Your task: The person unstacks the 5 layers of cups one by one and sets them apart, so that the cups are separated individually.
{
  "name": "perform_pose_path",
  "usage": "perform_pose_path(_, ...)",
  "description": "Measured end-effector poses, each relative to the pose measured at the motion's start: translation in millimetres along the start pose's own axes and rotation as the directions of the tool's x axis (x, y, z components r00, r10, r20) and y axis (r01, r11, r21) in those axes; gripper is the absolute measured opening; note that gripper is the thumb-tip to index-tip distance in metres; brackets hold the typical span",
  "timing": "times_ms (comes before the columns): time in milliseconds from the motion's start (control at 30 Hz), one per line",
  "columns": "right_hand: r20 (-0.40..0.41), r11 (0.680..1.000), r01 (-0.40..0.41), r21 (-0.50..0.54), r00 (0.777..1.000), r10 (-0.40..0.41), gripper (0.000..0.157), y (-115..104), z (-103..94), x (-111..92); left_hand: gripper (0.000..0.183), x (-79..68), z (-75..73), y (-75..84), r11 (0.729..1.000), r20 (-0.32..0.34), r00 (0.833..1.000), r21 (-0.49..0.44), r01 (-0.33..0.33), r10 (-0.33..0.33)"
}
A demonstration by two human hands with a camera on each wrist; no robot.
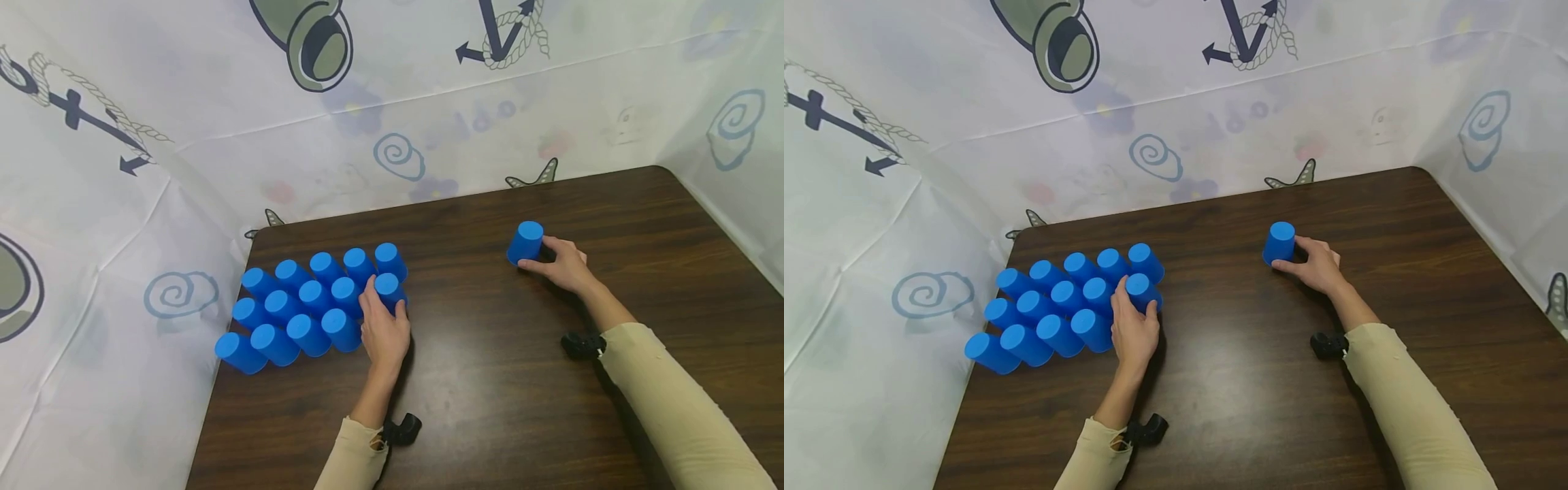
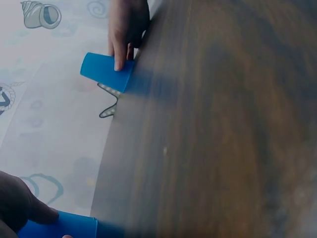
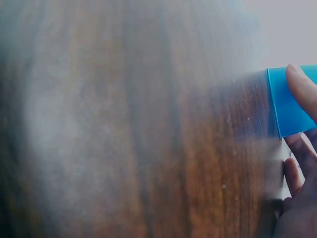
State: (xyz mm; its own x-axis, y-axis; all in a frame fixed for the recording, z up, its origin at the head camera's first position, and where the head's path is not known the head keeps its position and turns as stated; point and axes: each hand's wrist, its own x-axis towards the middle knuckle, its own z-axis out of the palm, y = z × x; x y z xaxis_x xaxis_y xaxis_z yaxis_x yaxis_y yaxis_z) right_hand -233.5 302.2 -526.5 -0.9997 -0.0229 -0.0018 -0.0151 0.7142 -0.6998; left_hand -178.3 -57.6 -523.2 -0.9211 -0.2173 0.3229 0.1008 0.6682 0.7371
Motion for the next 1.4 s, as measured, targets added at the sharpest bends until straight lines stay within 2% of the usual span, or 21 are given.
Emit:
perform_pose_path(233, -0.007, 1.000, -0.003, 0.002, 1.000, 0.003, 0.077, -1.6, -0.1, 0.0, 0.071, -0.3, 0.4, -0.3, 0.999, -0.012, 1.000, 0.038, 0.002, -0.002)
perform_pose_path(367, -0.006, 1.000, 0.003, 0.002, 1.000, -0.003, 0.076, -0.6, 0.5, 0.4, 0.072, -0.9, -1.6, 0.9, 0.996, -0.027, 0.999, 0.079, -0.045, 0.047)
perform_pose_path(567, -0.007, 1.000, 0.012, 0.001, 1.000, -0.012, 0.075, 1.5, 0.8, 0.4, 0.059, -0.7, -3.7, 1.5, 0.987, -0.027, 0.993, 0.115, -0.108, 0.112)
perform_pose_path(967, -0.005, 1.000, 0.013, 0.001, 1.000, -0.013, 0.074, 0.0, 0.4, 0.0, 0.063, -0.8, -6.8, 0.9, 0.984, -0.031, 0.993, 0.140, -0.111, 0.116)
perform_pose_path(1233, -0.009, 1.000, 0.025, 0.002, 1.000, -0.025, 0.073, 1.6, 1.9, 1.5, 0.075, -11.2, -17.8, 7.5, 0.975, -0.040, 0.992, 0.194, -0.112, 0.122)
perform_pose_path(1400, -0.011, 1.000, 0.019, -0.003, 1.000, -0.019, 0.074, 0.9, 0.9, 1.0, 0.080, -21.9, -29.8, 12.6, 0.969, -0.015, 0.991, 0.214, -0.123, 0.130)
